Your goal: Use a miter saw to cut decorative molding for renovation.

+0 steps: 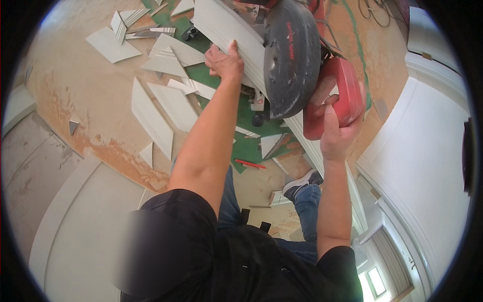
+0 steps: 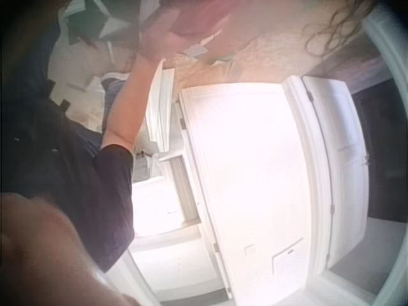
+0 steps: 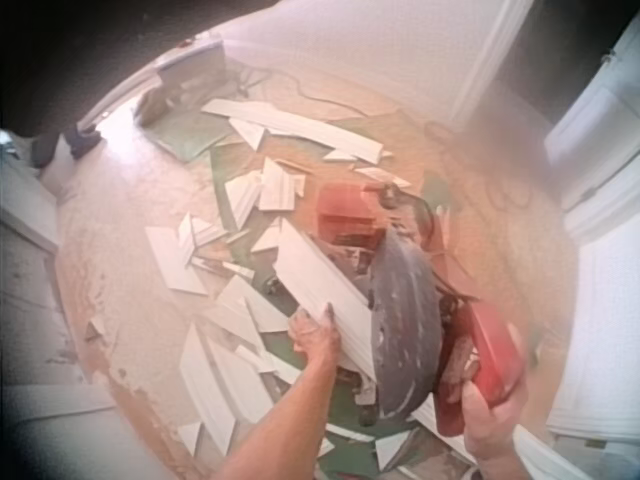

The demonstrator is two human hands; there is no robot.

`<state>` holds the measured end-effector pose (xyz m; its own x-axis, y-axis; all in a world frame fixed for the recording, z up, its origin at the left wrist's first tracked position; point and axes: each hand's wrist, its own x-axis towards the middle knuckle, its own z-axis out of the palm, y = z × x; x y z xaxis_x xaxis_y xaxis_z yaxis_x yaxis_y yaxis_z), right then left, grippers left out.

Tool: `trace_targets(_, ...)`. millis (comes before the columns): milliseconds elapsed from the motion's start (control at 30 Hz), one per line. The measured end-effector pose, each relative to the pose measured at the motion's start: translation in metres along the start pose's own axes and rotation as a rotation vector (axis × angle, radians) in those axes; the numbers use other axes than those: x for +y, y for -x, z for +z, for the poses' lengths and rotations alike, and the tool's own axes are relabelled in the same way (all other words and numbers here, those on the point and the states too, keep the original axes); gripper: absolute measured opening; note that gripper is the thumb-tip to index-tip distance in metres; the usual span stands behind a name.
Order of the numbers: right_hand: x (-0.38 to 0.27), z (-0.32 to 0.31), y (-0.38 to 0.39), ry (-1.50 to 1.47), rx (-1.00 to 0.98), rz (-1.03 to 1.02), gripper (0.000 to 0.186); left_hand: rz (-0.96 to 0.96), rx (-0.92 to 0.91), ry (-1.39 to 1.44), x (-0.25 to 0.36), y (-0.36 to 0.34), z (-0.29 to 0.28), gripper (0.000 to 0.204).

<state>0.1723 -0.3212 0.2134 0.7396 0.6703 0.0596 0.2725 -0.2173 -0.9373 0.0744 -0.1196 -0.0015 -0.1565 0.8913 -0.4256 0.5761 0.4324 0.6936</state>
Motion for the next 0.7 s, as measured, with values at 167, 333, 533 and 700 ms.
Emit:
trace_targets(167, 0.006, 0.001, 0.009, -0.054, -0.014, 0.01, 0.076, 0.0, -0.016, -0.006, 0.001, 0.0, -0.001, 0.074)
trace_targets(333, 0.017, 0.005, 0.016, -0.015, -0.023, -0.035, 0.077, 0.008, -0.011, 0.001, 0.0, 0.001, -0.001, 0.074)
trace_targets(533, 0.035, 0.008, 0.03, -0.066, -0.018, -0.09, 0.078, 0.005, -0.012, 0.004, -0.002, -0.001, 0.0, 0.078)
trace_targets(700, 0.052, 0.01, 0.04, -0.067, 0.01, -0.129, 0.077, 0.028, -0.025, 0.018, -0.003, -0.001, -0.002, 0.084)
